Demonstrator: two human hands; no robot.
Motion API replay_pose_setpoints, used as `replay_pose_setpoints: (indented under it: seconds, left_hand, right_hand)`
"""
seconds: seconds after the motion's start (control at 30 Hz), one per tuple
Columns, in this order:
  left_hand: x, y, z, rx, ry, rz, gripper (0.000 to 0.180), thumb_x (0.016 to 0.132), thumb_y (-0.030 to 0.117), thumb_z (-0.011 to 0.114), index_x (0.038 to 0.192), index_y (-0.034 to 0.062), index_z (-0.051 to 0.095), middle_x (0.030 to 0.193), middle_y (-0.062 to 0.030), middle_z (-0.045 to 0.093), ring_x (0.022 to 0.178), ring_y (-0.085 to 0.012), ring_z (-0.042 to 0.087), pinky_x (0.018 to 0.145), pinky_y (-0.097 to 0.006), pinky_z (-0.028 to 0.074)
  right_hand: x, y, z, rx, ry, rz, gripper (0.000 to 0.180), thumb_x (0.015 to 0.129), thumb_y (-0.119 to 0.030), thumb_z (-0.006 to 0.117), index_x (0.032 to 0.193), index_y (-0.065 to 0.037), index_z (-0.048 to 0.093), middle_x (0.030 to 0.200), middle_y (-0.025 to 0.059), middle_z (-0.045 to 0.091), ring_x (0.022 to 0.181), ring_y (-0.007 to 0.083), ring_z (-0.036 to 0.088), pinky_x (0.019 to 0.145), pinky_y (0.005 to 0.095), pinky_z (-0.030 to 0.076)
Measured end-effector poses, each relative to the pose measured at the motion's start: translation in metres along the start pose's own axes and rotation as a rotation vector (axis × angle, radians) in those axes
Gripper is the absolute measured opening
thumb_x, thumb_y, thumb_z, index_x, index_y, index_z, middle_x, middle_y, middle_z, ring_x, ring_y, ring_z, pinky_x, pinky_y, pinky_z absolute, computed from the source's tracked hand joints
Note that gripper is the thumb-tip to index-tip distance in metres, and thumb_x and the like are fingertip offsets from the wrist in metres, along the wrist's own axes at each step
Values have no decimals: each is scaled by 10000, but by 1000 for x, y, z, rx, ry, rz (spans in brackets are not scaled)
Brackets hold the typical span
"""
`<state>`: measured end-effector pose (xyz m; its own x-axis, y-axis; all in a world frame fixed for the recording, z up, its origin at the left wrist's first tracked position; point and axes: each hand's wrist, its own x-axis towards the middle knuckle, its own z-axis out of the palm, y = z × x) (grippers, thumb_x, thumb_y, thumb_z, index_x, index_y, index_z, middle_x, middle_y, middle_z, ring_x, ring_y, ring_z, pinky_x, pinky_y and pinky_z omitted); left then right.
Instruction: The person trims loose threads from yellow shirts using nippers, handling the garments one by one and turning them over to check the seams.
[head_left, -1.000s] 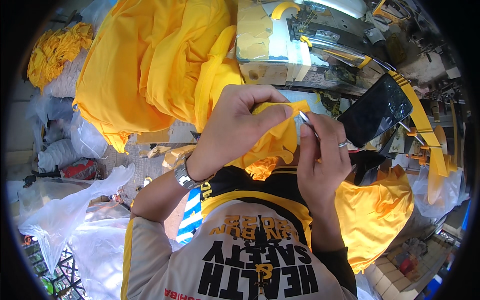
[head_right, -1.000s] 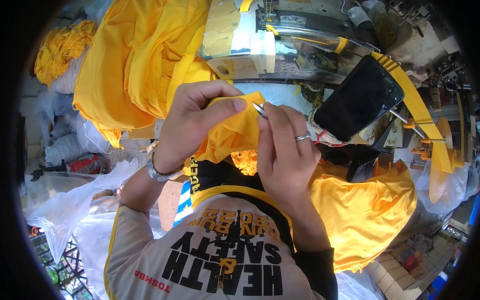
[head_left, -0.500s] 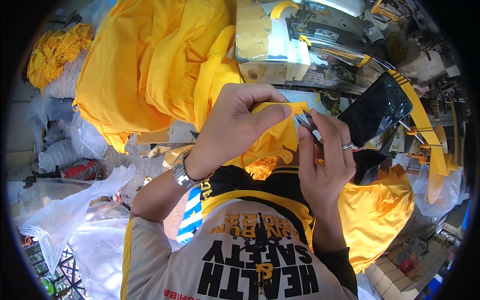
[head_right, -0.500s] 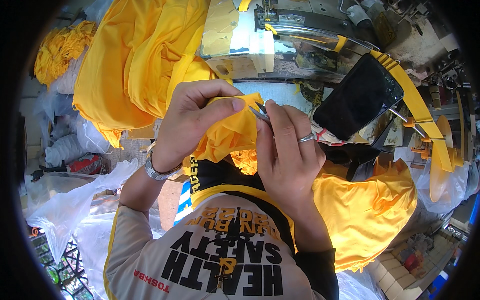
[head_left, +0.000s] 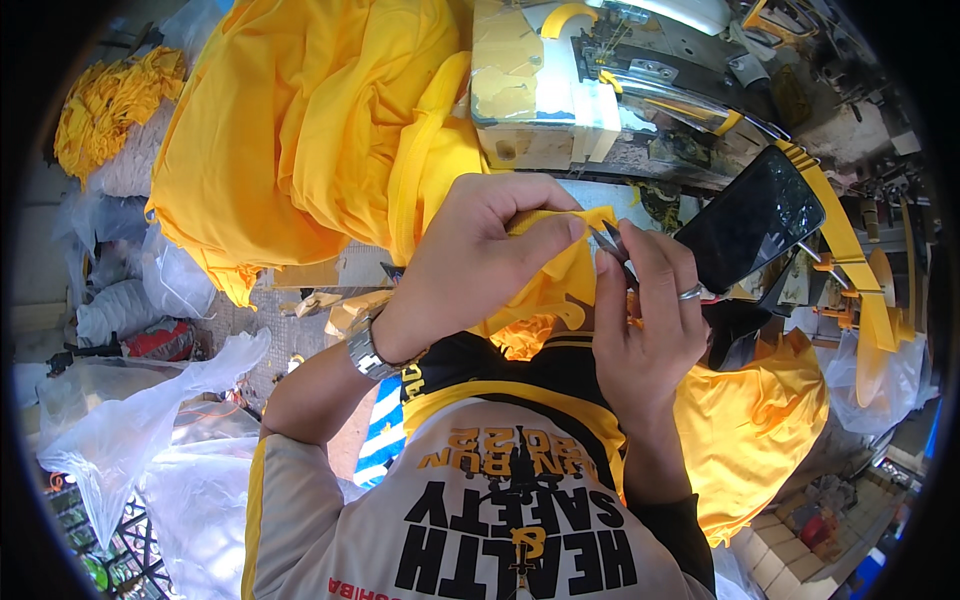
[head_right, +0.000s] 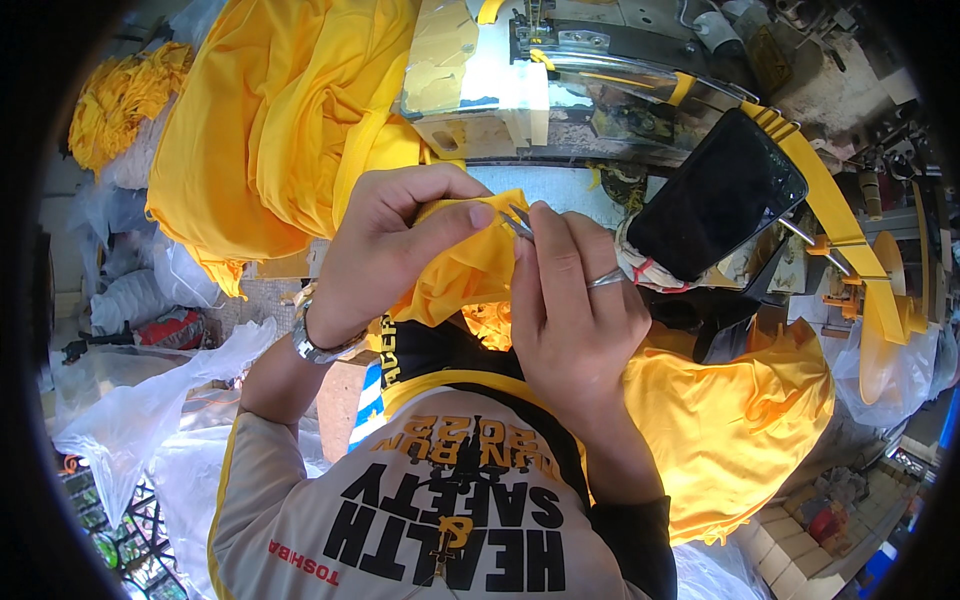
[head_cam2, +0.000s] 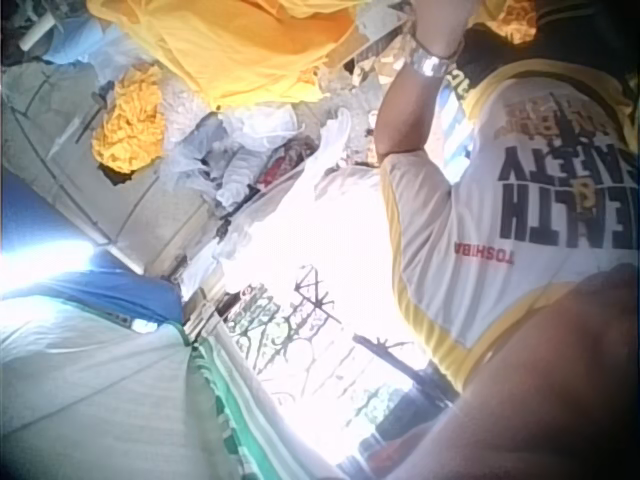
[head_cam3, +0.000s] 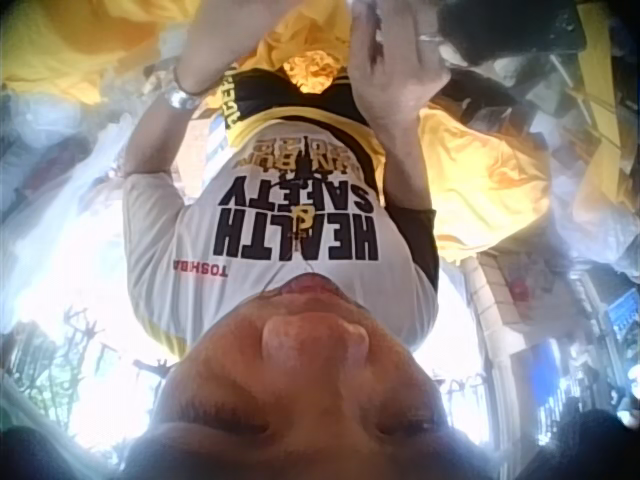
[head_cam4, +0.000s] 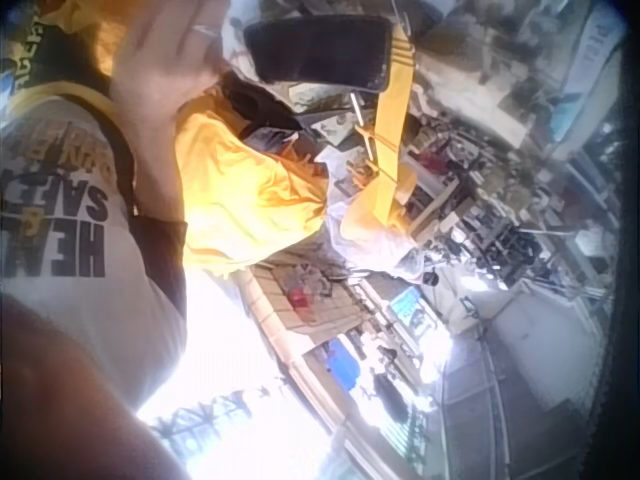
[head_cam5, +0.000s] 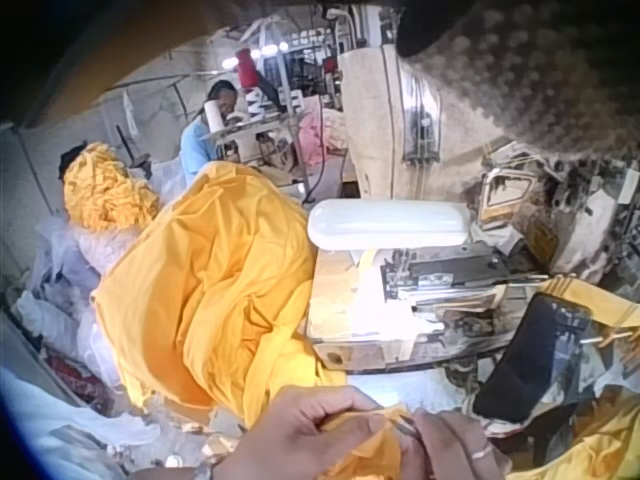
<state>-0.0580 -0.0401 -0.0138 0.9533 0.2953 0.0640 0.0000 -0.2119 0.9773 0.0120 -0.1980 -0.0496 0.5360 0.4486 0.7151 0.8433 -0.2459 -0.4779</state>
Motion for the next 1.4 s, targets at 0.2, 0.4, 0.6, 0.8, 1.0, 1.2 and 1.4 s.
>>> replay_pose_setpoints:
  seconds: [0.2,0.4,0.6,0.8,1.0,1.2,1.4]
  left_hand:
    - [-1,0,2,-98,-20,-17,175,897,135,651,845,-32,634,726,25,576,690,-28,465,601,-200,370]
    - [-2,-1,2,-20,10,-25,168,892,123,659,851,-38,639,739,19,590,697,-31,481,607,-201,382]
    - [-1,-1,2,-19,21,-18,157,889,109,663,857,-44,647,745,12,607,702,-34,498,618,-198,393]
    - [-2,0,2,-22,19,-13,152,891,104,663,861,-44,650,751,8,618,701,-35,508,622,-196,399]
    - [-3,1,3,3,15,8,147,893,101,657,859,-42,646,753,7,620,705,-32,515,623,-198,408]
    - [0,2,-1,-161,-56,-76,165,907,123,636,866,-37,646,766,3,630,714,-35,529,629,-204,422]
    - [4,-3,4,-7,-61,9,174,907,132,633,858,-34,646,753,16,616,711,-34,522,633,-208,422]
  right_hand:
    - [-4,1,-1,691,-58,423,259,826,71,657,1078,26,616,938,143,629,731,202,620,670,239,489]
    - [-1,1,-2,229,21,101,222,828,58,662,1046,18,643,905,132,638,734,206,625,642,265,497]
    - [-1,-4,-6,140,-8,86,238,819,34,681,1055,22,646,911,137,636,713,237,658,601,307,524]
    - [-2,-1,-2,103,16,39,236,821,24,682,1053,35,643,914,143,634,709,246,670,590,315,529]
    - [-1,-2,-2,-33,-3,-9,243,824,16,680,1062,31,633,917,151,628,716,247,660,587,307,519]
    - [-1,-1,-5,930,-71,621,333,789,57,709,1098,27,587,941,131,639,790,207,640,641,287,505]
    - [3,8,-8,757,-145,16,244,744,75,743,961,18,646,839,106,666,719,200,635,635,283,501]
